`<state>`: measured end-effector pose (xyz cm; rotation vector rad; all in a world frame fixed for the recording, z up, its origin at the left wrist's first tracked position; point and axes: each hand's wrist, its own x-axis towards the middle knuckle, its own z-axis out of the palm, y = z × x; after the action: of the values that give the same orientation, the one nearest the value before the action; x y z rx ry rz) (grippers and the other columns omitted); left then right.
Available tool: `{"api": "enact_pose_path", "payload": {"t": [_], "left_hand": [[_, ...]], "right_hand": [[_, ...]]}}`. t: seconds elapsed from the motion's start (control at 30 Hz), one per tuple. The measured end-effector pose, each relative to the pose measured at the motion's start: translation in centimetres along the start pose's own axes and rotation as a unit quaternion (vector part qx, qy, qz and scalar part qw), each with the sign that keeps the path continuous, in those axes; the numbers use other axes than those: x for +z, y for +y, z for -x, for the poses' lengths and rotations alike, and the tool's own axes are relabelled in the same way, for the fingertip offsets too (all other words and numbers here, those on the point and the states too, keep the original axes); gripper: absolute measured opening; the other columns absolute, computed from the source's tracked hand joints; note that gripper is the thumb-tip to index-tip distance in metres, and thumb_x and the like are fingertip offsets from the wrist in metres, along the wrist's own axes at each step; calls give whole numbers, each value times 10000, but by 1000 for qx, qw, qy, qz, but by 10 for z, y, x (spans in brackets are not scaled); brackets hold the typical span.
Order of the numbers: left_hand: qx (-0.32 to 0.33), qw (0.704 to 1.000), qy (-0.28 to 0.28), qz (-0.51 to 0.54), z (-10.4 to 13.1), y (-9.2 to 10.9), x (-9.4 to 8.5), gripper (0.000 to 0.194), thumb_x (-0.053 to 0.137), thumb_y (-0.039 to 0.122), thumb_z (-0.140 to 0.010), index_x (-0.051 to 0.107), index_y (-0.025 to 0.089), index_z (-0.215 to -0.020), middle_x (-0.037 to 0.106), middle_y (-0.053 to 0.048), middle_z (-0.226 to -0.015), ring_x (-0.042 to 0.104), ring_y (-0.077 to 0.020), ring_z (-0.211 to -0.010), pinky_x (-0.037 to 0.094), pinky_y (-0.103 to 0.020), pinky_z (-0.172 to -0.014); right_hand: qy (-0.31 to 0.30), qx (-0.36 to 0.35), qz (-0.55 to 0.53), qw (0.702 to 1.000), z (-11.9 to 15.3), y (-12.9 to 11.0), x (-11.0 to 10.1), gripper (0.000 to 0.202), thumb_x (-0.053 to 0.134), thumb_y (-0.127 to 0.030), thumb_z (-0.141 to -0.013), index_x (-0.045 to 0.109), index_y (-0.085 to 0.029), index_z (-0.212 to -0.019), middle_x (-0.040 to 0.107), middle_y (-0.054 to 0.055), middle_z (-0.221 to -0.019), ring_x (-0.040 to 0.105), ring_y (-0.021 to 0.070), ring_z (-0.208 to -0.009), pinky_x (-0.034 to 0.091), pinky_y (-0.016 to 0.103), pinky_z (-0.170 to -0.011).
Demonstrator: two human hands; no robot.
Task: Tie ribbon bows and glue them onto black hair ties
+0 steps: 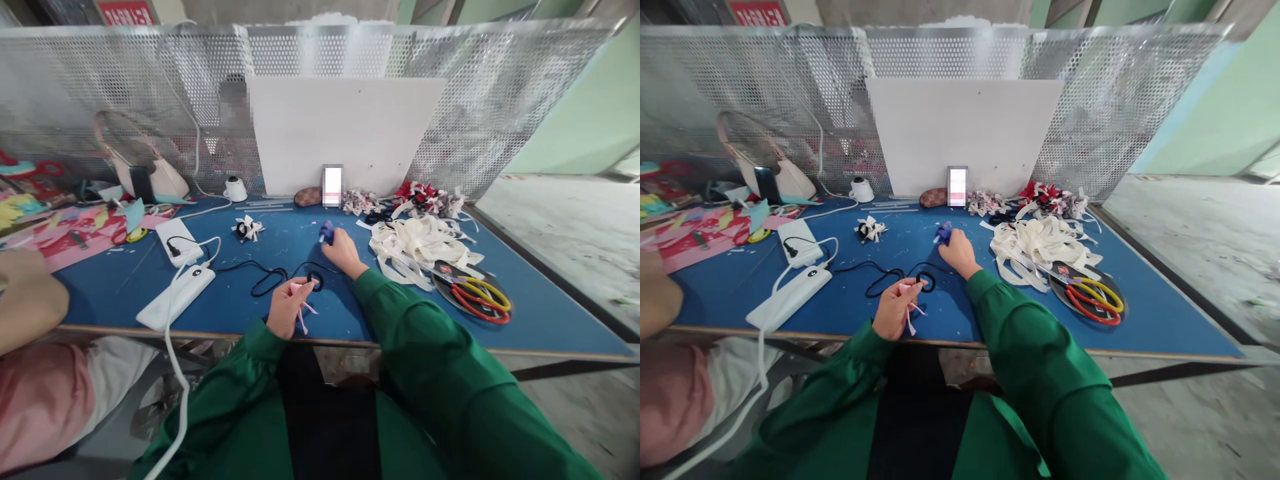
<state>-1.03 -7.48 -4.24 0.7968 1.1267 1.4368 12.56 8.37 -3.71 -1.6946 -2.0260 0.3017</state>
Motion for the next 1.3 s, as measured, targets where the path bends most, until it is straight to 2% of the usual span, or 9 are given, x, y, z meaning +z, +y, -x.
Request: {"api": "enact_pose_path", "payload": {"t": [0.1,0.17,0.23,0.3,0.4,0.53,0.7,0.9,1.3], "left_hand": [[-26,1000,-2,-3,-1,18,8,396,876,424,-622,769,126,-859,488,43,-558,320,-37,-486,261,-190,-448],[-23,1000,-13,-15,-9,33,16,381,878,412,-635,770,131,-870,533,28,-595,345,-36,-495,281,-187,-451],[-8,999,-25,-24,-22,47,24,381,865,424,-655,764,128,-873,588,5,-646,364,-35,-490,288,-190,-442],[16,998,-52,-38,-38,56,32,366,846,428,-681,747,112,-838,664,-38,-745,363,-29,-475,278,-196,-421],[45,996,-52,-58,-62,56,41,365,827,424,-707,738,108,-869,724,-75,-829,392,-30,-465,266,-191,-403],[34,997,-5,-67,-79,41,43,367,819,420,-725,736,104,-894,720,-56,-747,408,-33,-449,276,-178,-403],[-34,997,13,-62,-75,34,37,348,821,402,-743,748,107,-912,718,-54,-762,437,-31,-482,310,-160,-423],[-134,989,-25,-50,-67,43,36,347,800,331,-781,761,159,-1079,741,-69,-930,527,-44,-533,379,-157,-457],[-193,980,-38,-40,-63,51,37,316,739,277,-846,739,176,-1144,764,-99,-1058,433,8,-403,365,-149,-394]], "right_hand": [[72,42,-190,978,5,24,-12,200,508,-274,-805,554,-190,-981,677,88,-933,653,242,-862,523,355,-785],[131,65,-332,932,13,34,-20,188,486,-312,-824,536,-204,-969,673,59,-891,657,207,-810,529,328,-742],[159,69,-418,892,24,37,-29,203,523,-393,-835,533,-211,-926,665,47,-827,655,193,-766,526,312,-711],[148,51,-450,879,37,36,-37,228,556,-439,-838,538,-216,-880,667,44,-816,653,186,-775,527,314,-745],[118,17,-456,882,54,29,-46,215,553,-441,-860,538,-227,-864,662,32,-838,650,174,-789,530,326,-807],[90,-27,-467,879,70,22,-49,159,610,-379,-879,563,-230,-910,663,18,-826,651,178,-785,529,338,-800],[-7,-32,-451,892,83,23,-50,89,609,-304,-905,573,-223,-893,647,9,-787,612,161,-696,498,305,-672],[-45,-154,-360,919,82,24,-60,19,597,-189,-847,586,-205,-850,579,13,-783,585,145,-664,483,285,-610],[-67,-209,-274,936,91,22,-62,22,568,-174,-836,557,-184,-853,497,10,-715,498,138,-592,416,276,-499]]}}
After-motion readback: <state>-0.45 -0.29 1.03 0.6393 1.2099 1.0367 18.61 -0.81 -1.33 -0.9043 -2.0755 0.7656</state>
